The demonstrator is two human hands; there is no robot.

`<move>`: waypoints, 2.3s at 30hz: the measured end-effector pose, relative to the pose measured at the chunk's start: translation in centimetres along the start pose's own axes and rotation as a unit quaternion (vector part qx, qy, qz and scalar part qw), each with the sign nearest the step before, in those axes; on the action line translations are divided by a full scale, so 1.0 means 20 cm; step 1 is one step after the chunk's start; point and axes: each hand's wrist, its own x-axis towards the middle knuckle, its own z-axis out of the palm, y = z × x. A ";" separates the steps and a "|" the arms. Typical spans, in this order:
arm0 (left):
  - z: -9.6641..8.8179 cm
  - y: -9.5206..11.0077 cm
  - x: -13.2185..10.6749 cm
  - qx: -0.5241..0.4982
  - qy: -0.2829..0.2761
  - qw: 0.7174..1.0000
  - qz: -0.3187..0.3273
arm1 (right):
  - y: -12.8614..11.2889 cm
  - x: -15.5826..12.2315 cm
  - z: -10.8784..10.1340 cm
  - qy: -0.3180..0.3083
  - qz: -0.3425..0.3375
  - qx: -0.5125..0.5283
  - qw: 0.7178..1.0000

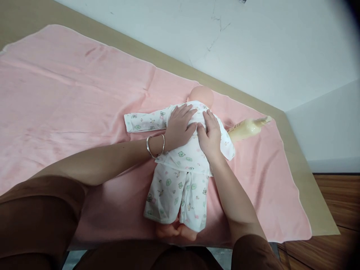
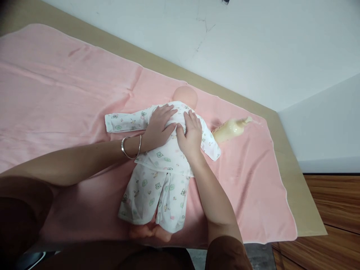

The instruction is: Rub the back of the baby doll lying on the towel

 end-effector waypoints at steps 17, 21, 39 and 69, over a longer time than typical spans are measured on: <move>0.00 0.00 0.00 0.007 0.006 1.000 0.009 | 0.01 0.00 0.00 0.003 0.001 0.009 1.000; 0.00 0.00 0.00 0.000 0.002 1.000 0.009 | 0.00 0.00 0.00 0.001 0.000 0.004 1.000; 0.00 -0.01 0.00 0.005 0.004 1.000 0.013 | 0.02 0.00 0.01 0.005 -0.007 0.012 1.000; 0.01 -0.01 0.00 0.008 0.009 1.000 0.018 | 0.03 0.00 0.02 0.008 -0.004 0.013 1.000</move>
